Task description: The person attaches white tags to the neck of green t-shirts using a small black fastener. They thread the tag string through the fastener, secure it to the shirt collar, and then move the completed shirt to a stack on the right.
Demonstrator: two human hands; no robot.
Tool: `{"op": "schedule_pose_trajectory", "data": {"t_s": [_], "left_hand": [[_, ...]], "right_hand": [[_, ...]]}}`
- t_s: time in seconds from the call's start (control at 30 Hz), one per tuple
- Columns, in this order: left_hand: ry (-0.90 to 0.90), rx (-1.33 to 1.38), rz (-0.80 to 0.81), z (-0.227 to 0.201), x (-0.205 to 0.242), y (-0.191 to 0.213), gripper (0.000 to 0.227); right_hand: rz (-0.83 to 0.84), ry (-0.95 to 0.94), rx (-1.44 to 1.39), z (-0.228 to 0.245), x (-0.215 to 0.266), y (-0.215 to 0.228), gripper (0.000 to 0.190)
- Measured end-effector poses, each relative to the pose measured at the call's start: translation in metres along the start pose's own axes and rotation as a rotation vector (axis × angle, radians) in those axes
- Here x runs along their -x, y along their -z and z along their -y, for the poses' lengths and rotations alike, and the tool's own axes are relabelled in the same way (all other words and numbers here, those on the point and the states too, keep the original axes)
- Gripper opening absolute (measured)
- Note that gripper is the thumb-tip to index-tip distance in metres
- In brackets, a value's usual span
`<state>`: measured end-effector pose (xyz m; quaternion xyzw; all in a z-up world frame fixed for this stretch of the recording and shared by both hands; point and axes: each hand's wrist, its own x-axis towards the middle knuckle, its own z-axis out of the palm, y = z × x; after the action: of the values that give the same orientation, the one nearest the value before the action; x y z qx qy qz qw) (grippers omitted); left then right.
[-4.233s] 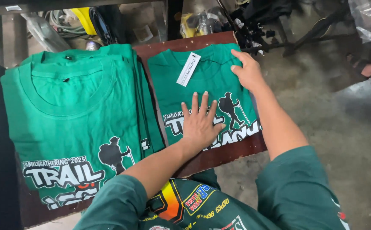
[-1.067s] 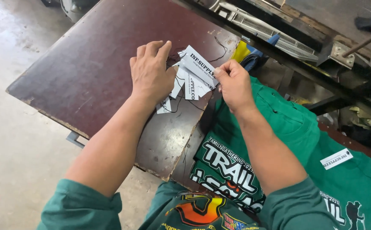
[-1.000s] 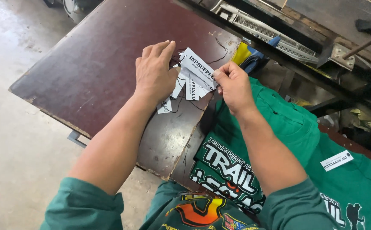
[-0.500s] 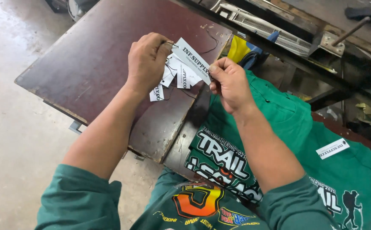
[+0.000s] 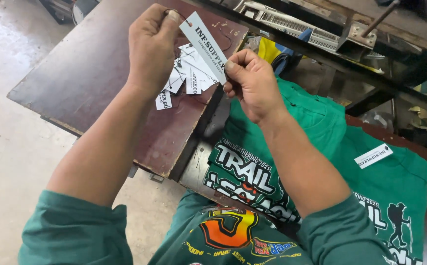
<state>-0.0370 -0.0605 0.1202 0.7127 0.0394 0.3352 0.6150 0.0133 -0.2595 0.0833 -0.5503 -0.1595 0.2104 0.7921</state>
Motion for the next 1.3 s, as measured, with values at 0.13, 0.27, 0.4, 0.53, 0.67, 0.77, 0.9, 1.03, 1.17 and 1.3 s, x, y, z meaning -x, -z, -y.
{"op": "schedule_pose_trajectory", "data": {"t_s": [0.13, 0.27, 0.4, 0.53, 0.67, 0.77, 0.9, 1.03, 1.17, 1.3], "left_hand": [[-0.051, 0.01, 0.03, 0.004, 0.004, -0.014, 0.02], [-0.103, 0.155, 0.104, -0.018, 0.011, -0.028, 0.016], [0.042, 0.102, 0.168, -0.029, 0.027, -0.062, 0.02], [-0.16, -0.385, 0.141, 0.004, 0.041, -0.128, 0.025], [-0.022, -0.396, 0.304, -0.002, 0.06, -0.188, 0.024], [-0.009, -0.323, 0.408, 0.007, 0.072, -0.206, 0.022], [-0.176, -0.598, 0.346, 0.074, 0.113, -0.197, 0.021], [-0.424, -0.856, 0.229, 0.137, 0.153, -0.173, 0.021], [-0.436, -0.797, 0.256, 0.147, 0.169, -0.157, 0.019], [-0.356, -0.578, 0.179, 0.155, 0.165, -0.157, 0.029]], "right_hand": [[-0.019, -0.013, 0.019, -0.003, 0.005, 0.01, 0.015], [-0.019, 0.017, -0.005, 0.009, 0.017, 0.02, 0.013], [-0.07, 0.082, 0.038, 0.007, 0.046, 0.059, 0.014], [-0.203, 0.167, 0.065, -0.002, 0.071, 0.13, 0.016], [-0.427, 0.224, 0.161, 0.012, 0.109, 0.182, 0.011], [-0.568, 0.24, 0.288, 0.02, 0.138, 0.199, 0.01], [-0.629, 0.14, 0.396, -0.021, 0.164, 0.215, 0.009], [-0.602, 0.001, 0.437, -0.066, 0.176, 0.2, 0.015], [-0.56, 0.25, 1.008, -0.073, 0.185, 0.193, 0.009], [-0.621, 0.503, 1.274, -0.049, 0.159, 0.222, 0.018]]}}
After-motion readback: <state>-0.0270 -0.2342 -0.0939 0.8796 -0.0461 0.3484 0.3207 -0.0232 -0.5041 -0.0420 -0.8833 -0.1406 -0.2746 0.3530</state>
